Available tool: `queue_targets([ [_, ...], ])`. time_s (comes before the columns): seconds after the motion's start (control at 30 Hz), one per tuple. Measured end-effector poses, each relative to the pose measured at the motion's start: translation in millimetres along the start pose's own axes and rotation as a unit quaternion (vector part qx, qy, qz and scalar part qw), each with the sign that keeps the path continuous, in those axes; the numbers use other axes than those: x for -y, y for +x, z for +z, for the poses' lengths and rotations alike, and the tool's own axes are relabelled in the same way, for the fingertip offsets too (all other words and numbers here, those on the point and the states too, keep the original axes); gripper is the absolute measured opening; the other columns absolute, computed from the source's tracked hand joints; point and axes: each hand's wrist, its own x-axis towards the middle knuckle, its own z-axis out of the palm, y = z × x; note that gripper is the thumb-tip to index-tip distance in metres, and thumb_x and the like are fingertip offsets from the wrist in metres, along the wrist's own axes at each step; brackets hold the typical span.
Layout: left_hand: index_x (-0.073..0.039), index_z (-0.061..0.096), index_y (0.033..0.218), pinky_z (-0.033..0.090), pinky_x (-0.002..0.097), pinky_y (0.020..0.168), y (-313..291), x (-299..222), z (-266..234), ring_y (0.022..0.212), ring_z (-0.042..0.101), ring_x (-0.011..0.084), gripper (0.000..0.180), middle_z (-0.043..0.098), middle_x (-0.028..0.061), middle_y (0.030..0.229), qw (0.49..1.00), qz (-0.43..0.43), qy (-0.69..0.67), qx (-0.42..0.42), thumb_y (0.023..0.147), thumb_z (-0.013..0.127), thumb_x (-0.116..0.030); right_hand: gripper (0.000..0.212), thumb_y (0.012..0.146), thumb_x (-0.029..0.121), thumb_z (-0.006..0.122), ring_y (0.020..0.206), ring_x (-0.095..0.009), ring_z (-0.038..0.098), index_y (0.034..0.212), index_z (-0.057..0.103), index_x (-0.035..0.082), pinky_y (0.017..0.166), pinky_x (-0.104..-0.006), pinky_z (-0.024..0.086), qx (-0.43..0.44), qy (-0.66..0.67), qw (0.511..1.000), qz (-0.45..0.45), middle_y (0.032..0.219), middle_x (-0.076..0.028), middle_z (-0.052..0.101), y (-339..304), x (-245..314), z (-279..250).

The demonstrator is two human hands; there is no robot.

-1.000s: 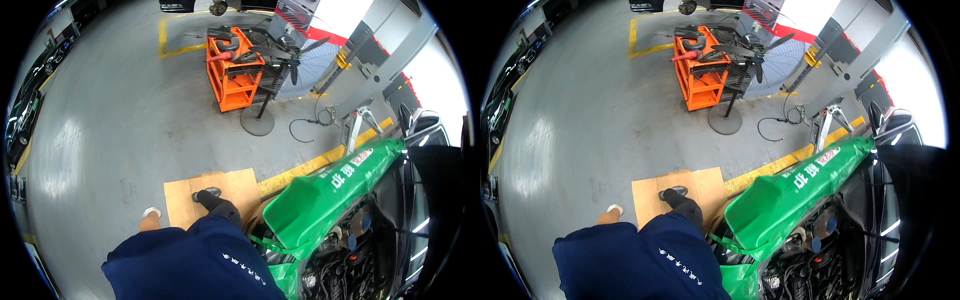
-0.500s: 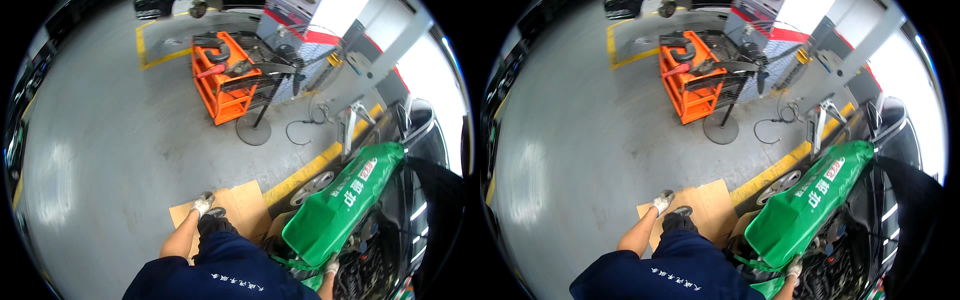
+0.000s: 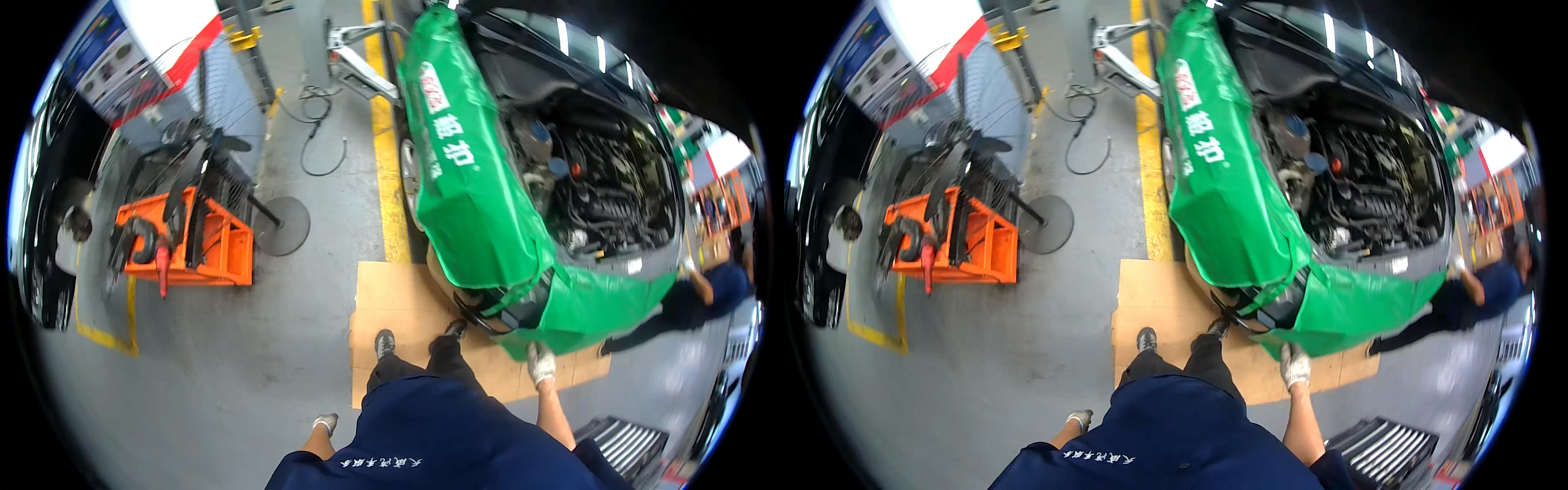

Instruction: The person secures a car wheel using a lug wrench and an impact wrench, then moves to the engine bay to remove a plastic cover and an air intake hose. The person works alongside another mechanic in a professional garage setting.

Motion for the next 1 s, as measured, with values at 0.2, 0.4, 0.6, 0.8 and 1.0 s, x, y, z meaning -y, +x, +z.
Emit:
queue_targets([
  [0.2, -0.001, 0.068, 0.126, 0.055, 0.0435, 0.089, -9, -164, -91, 0.101, 0.071, 0.0316, 0.048, 0.074, 0.0201, 0.114, 0.967, 0.233, -0.012, -0.101, 0.093, 0.059, -0.035, 0.052, 0.093, 0.049, 0.059, 0.104, -0.039, 0.072, 0.108, 0.075, 0.002, 0.091, -0.0472, 0.055, 0.179, -0.06, 0.906, 0.379, 0.111, -0.02, 0.076, -227, -199, 72],
  [0.4, -0.008, 0.065, 0.096, 0.035, 0.0341, 0.043, -110, -382, -145, 0.049, 0.044, 0.0128, 0.016, 0.058, 0.0013, 0.069, 0.869, 0.452, -0.179, -0.089, 0.094, 0.056, -0.021, 0.038, 0.094, 0.034, 0.062, 0.069, -0.026, 0.067, 0.106, 0.071, 0.0, 0.063, -0.0416, 0.053, 0.052, 0.255, 0.753, 0.605, 0.085, -0.012, 0.073, -322, -240, 109],
  [0.6, 0.0, 0.067, 0.116, 0.048, 0.0307, 0.065, -263, -483, -20, 0.071, 0.056, 0.0123, 0.032, 0.067, 0.0049, 0.087, 0.792, 0.605, -0.034, -0.077, 0.1, 0.057, -0.026, 0.035, 0.093, 0.031, 0.061, 0.063, -0.023, 0.064, 0.102, 0.071, -0.002, 0.06, -0.0384, 0.052, -0.056, 0.344, 0.752, 0.56, 0.079, -0.01, 0.071, -309, -260, 120],
  [0.8, -0.001, 0.07, 0.117, 0.051, 0.0448, 0.094, -459, -447, 221, 0.107, 0.068, 0.0396, 0.037, 0.072, 0.023, 0.113, 0.606, 0.762, 0.198, -0.112, 0.099, 0.062, -0.032, 0.044, 0.095, 0.036, 0.061, 0.065, -0.022, 0.066, 0.112, 0.072, -0.003, 0.06, -0.0388, 0.053, -0.061, 0.398, 0.699, 0.591, 0.079, -0.01, 0.072, -373, -360, 165],
  [1.0, -0.008, 0.07, 0.124, 0.052, 0.0438, 0.099, -551, -450, 360, 0.112, 0.068, 0.0368, 0.033, 0.071, 0.0191, 0.122, 0.534, 0.802, 0.229, -0.139, 0.1, 0.062, -0.029, 0.034, 0.1, 0.03, 0.057, 0.057, -0.023, 0.061, 0.118, 0.06, 0.001, 0.047, -0.0386, 0.048, -0.087, 0.468, 0.616, 0.628, 0.075, -0.011, 0.065, -394, -424, 111],
])
